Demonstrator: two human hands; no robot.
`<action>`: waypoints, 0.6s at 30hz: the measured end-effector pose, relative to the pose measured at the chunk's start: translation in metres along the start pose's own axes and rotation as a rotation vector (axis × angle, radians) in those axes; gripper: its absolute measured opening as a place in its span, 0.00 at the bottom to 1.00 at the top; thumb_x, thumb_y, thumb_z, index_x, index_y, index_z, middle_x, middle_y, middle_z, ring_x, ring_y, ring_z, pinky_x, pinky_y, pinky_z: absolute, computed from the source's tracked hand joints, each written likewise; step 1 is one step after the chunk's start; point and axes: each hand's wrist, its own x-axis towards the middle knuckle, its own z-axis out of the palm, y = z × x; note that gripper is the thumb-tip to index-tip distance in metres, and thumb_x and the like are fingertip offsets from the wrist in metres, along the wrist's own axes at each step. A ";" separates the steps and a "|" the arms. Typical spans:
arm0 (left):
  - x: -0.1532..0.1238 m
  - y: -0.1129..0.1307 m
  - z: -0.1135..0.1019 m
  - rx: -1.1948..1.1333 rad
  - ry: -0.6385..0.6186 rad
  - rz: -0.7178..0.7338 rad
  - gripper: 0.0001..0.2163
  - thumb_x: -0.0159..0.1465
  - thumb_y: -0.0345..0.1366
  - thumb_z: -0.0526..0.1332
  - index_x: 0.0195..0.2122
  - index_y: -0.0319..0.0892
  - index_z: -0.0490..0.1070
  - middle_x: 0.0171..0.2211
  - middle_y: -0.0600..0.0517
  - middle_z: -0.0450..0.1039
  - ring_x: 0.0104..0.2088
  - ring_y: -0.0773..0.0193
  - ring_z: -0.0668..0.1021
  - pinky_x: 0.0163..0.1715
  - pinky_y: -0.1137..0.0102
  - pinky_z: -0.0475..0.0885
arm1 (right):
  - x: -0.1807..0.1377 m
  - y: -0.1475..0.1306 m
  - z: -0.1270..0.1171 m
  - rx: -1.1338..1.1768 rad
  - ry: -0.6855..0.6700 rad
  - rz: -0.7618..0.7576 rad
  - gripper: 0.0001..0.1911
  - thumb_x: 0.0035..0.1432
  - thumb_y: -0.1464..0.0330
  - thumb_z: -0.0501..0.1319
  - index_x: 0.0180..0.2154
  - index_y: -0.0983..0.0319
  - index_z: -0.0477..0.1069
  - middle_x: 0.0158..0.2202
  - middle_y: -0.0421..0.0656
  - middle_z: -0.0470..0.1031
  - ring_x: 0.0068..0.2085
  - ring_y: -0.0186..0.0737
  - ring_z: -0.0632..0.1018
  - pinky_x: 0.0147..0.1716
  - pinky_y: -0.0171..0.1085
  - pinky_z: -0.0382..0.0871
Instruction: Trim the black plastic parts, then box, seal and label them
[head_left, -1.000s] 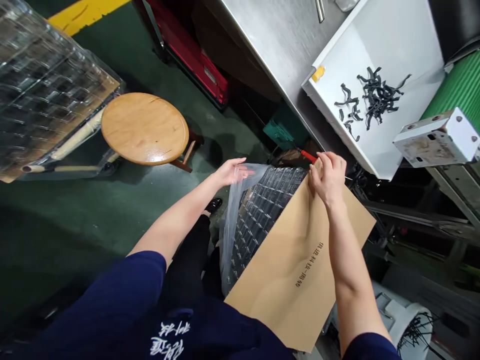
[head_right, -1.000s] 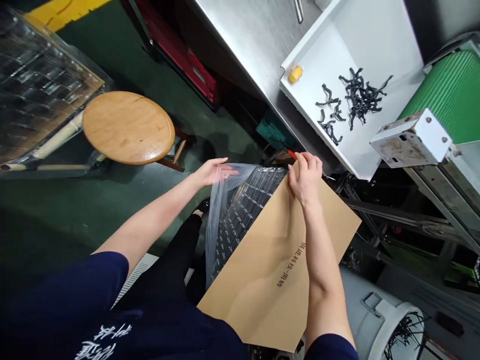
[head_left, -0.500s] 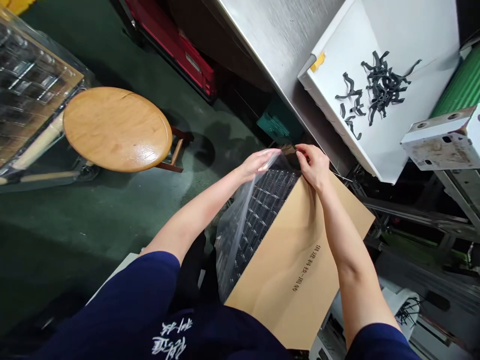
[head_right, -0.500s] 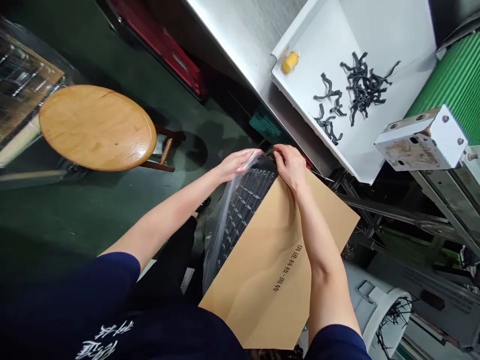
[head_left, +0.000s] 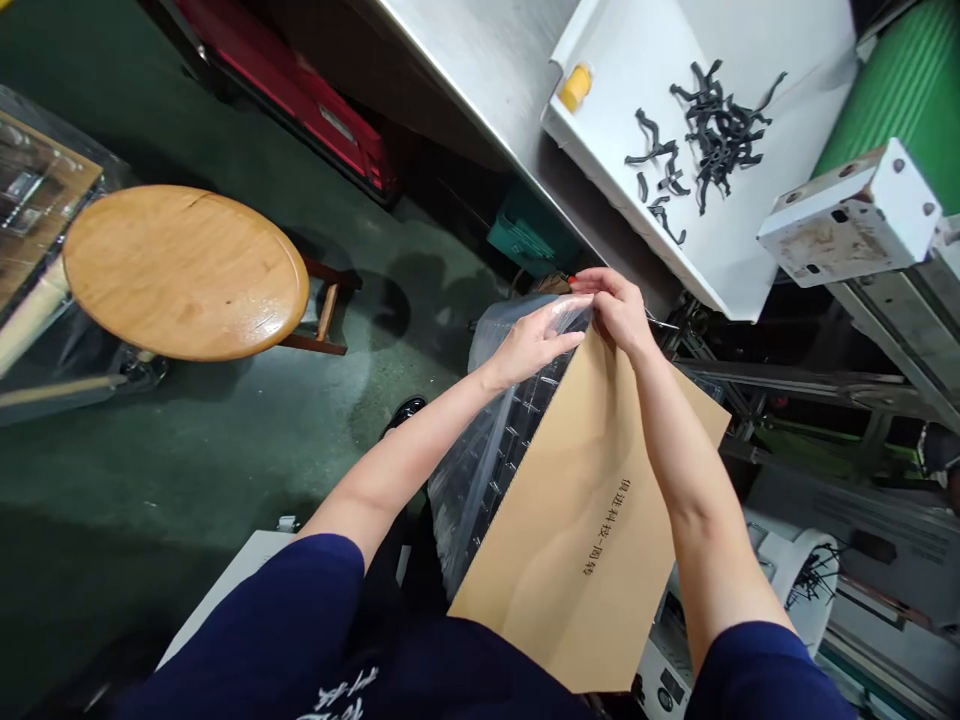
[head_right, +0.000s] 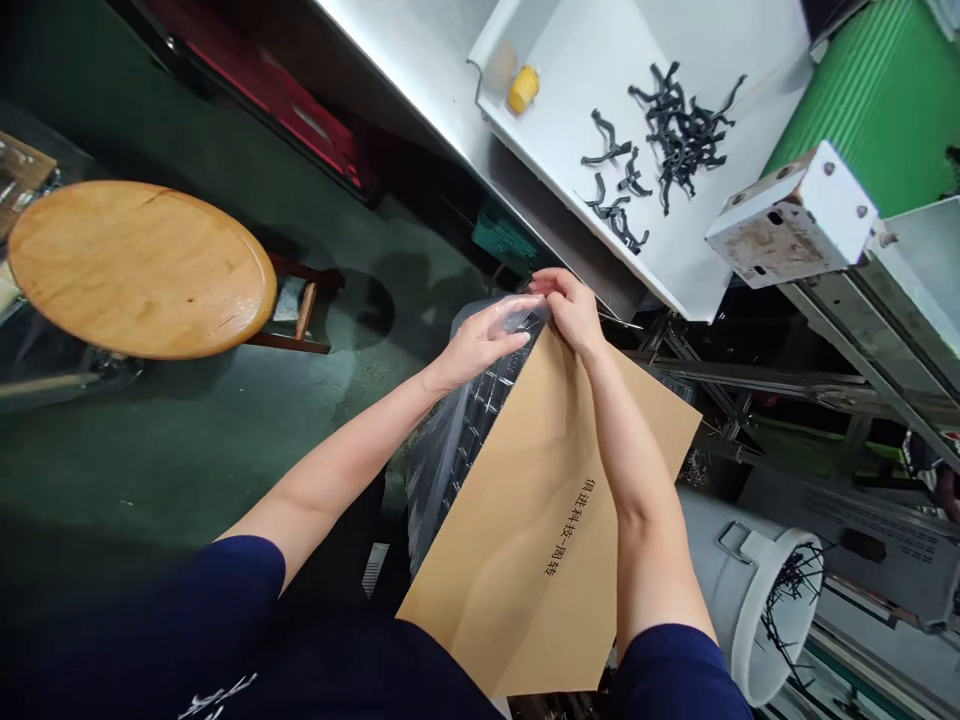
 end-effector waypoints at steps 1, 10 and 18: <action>0.002 -0.002 0.003 0.045 -0.010 -0.020 0.26 0.65 0.44 0.68 0.63 0.44 0.71 0.65 0.45 0.69 0.65 0.46 0.70 0.61 0.59 0.71 | 0.004 0.001 0.010 -0.014 0.068 -0.011 0.26 0.60 0.62 0.52 0.58 0.61 0.68 0.56 0.51 0.76 0.54 0.48 0.78 0.52 0.47 0.76; 0.016 -0.023 0.007 0.522 -0.165 0.121 0.38 0.60 0.30 0.65 0.72 0.43 0.56 0.73 0.46 0.56 0.73 0.50 0.59 0.74 0.58 0.50 | -0.016 -0.008 -0.025 -0.375 0.370 -0.061 0.30 0.67 0.61 0.53 0.68 0.60 0.56 0.67 0.52 0.65 0.67 0.53 0.65 0.64 0.54 0.64; 0.014 -0.005 0.012 0.808 -0.173 0.080 0.37 0.59 0.26 0.65 0.71 0.43 0.59 0.71 0.47 0.60 0.71 0.48 0.62 0.72 0.58 0.55 | -0.277 0.206 -0.112 -0.474 0.674 0.439 0.34 0.58 0.49 0.66 0.58 0.65 0.68 0.54 0.65 0.74 0.53 0.59 0.79 0.47 0.53 0.73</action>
